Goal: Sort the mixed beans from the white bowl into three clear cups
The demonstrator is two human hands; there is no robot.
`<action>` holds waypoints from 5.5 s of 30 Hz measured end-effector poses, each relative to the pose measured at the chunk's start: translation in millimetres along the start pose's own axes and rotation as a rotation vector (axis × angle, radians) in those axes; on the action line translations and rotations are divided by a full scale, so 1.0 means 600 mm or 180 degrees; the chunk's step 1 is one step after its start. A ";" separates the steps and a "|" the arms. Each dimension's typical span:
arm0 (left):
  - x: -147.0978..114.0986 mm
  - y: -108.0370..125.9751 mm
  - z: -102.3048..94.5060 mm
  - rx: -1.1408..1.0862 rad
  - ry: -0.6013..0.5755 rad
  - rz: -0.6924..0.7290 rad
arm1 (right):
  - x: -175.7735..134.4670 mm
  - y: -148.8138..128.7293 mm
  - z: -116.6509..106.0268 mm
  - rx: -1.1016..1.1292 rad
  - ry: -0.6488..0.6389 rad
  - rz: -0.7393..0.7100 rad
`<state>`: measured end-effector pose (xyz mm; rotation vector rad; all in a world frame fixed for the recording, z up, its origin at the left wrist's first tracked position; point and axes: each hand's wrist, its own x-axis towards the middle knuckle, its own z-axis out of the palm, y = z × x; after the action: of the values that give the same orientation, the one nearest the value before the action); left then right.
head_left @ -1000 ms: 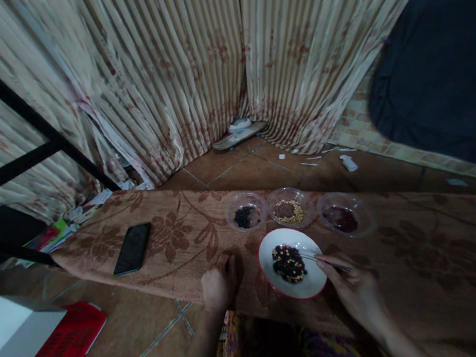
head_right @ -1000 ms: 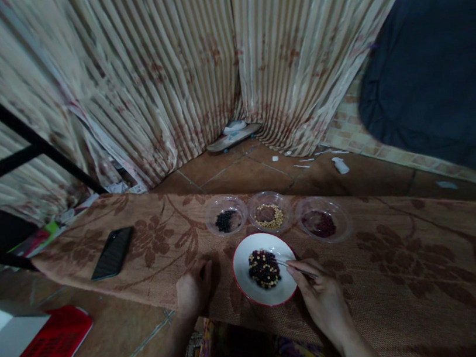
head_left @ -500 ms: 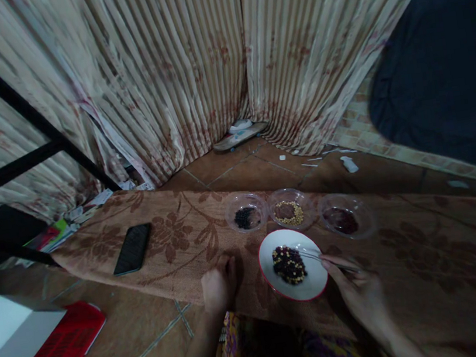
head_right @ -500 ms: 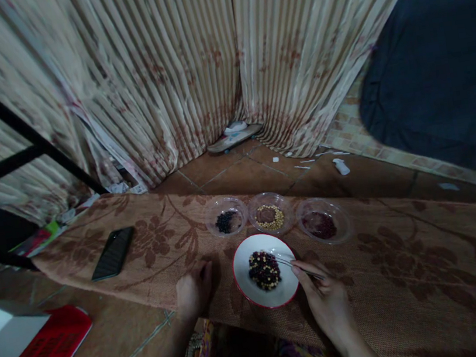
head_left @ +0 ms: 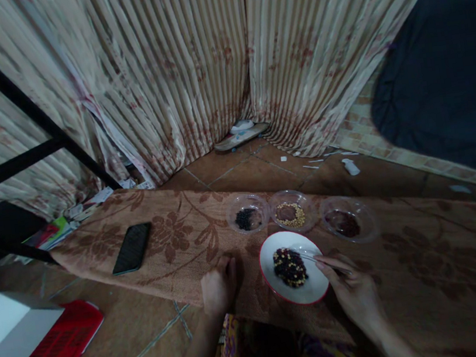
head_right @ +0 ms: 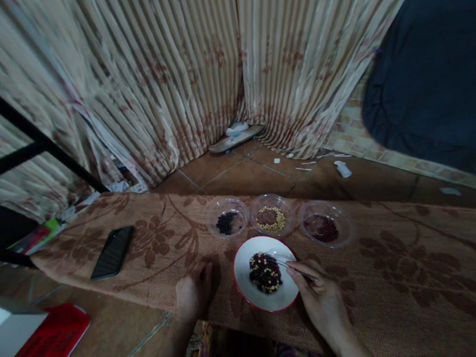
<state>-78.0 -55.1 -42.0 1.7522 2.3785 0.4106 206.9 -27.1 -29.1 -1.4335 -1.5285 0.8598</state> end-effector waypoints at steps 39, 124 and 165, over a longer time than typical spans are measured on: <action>0.000 -0.001 0.001 -0.0015 -0.0077 -0.0035 | -0.005 -0.020 0.005 0.0342 0.0528 0.0178; -0.005 0.001 -0.004 -0.0240 -0.0110 -0.0087 | 0.123 -0.115 0.086 0.0530 0.0297 -0.0467; -0.016 0.157 -0.053 -0.2314 0.0138 0.0218 | -0.042 0.093 -0.026 -0.0061 0.0353 0.0215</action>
<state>1.4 -42.0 17.0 1.4683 1.8293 1.1527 243.7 -47.4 -76.5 -1.5286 -1.4159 0.7939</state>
